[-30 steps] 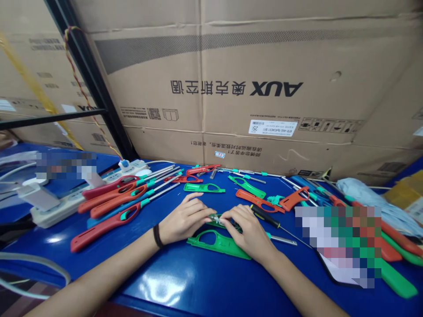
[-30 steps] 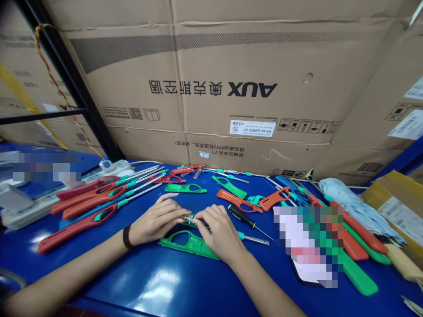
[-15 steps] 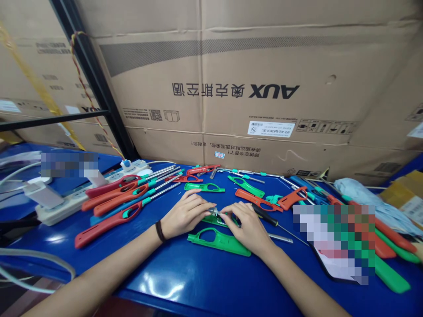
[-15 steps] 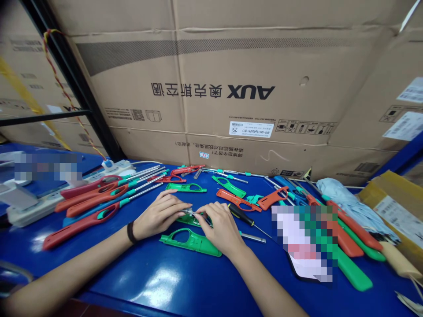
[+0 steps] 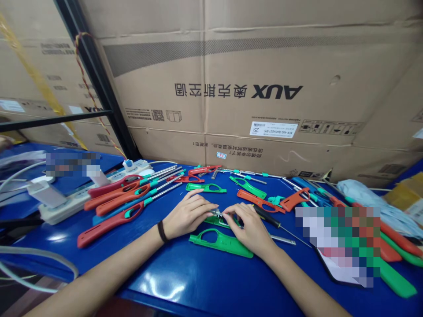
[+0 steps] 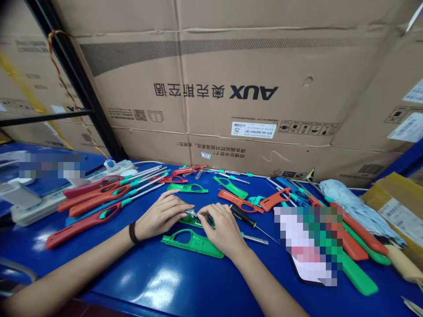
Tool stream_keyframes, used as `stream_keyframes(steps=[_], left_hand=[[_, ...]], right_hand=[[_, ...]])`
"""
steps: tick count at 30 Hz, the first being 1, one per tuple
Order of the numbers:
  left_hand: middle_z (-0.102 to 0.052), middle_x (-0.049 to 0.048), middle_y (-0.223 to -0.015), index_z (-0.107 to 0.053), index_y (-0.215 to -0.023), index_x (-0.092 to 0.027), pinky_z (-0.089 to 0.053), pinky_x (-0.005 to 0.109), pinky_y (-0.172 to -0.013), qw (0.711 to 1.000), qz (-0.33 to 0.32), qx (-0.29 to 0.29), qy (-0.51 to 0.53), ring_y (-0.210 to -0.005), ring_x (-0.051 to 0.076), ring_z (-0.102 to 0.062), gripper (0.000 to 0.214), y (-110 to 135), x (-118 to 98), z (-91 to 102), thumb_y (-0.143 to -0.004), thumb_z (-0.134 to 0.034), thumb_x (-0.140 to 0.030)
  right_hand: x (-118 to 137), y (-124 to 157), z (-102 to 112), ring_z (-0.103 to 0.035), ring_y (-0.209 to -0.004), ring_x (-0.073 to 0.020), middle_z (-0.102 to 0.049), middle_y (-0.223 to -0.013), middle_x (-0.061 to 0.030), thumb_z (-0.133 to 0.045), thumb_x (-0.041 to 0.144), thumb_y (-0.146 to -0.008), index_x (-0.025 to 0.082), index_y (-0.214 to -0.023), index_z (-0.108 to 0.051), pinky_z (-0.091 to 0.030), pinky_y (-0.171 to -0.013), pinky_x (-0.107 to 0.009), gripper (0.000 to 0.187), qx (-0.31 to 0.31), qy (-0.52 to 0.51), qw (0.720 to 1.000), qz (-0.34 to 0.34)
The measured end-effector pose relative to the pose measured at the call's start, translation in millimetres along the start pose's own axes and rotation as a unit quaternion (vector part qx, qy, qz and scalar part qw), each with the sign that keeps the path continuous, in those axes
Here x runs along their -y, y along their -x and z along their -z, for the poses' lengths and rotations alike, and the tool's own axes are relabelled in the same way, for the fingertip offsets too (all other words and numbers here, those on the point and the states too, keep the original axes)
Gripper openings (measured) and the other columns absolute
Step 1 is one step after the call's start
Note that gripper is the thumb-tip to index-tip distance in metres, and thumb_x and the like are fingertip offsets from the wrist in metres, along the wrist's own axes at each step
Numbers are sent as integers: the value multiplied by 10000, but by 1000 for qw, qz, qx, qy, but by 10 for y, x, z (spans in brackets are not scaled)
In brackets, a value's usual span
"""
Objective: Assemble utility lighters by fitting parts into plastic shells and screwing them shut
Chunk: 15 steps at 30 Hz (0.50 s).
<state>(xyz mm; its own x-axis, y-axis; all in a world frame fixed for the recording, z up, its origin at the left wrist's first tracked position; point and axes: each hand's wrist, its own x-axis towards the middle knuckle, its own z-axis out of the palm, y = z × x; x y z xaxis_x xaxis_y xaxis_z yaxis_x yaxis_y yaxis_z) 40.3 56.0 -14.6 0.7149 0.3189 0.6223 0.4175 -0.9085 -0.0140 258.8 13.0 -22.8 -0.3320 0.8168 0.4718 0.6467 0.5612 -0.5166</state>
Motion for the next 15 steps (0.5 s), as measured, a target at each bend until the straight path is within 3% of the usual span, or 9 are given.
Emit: stream_keyframes(steps=[10, 15], left_hand=[[-680, 33, -948, -551, -1166, -187, -358, 416, -1026, 1000, 6, 3, 13, -859, 141, -605, 232, 4, -9, -5, -955, -461, -219], [-683, 24, -935, -578, -1130, -193, -297, 442, -1070, 997, 40, 23, 58, -848, 136, -613, 209, 3, 15, -14, -944, -487, -225]], right_hand=[[-10, 4, -4, -563, -750, -171, -669, -834, 4, -522, 211, -916, 214, -864, -588, -369, -737, -319, 84, -4, -2, 1000, 11], [-15, 6, 1, -555, -727, -168, -670, -815, 10, -540, 227, -910, 222, -882, -606, -368, -726, -319, 72, -8, 3, 1000, 0]])
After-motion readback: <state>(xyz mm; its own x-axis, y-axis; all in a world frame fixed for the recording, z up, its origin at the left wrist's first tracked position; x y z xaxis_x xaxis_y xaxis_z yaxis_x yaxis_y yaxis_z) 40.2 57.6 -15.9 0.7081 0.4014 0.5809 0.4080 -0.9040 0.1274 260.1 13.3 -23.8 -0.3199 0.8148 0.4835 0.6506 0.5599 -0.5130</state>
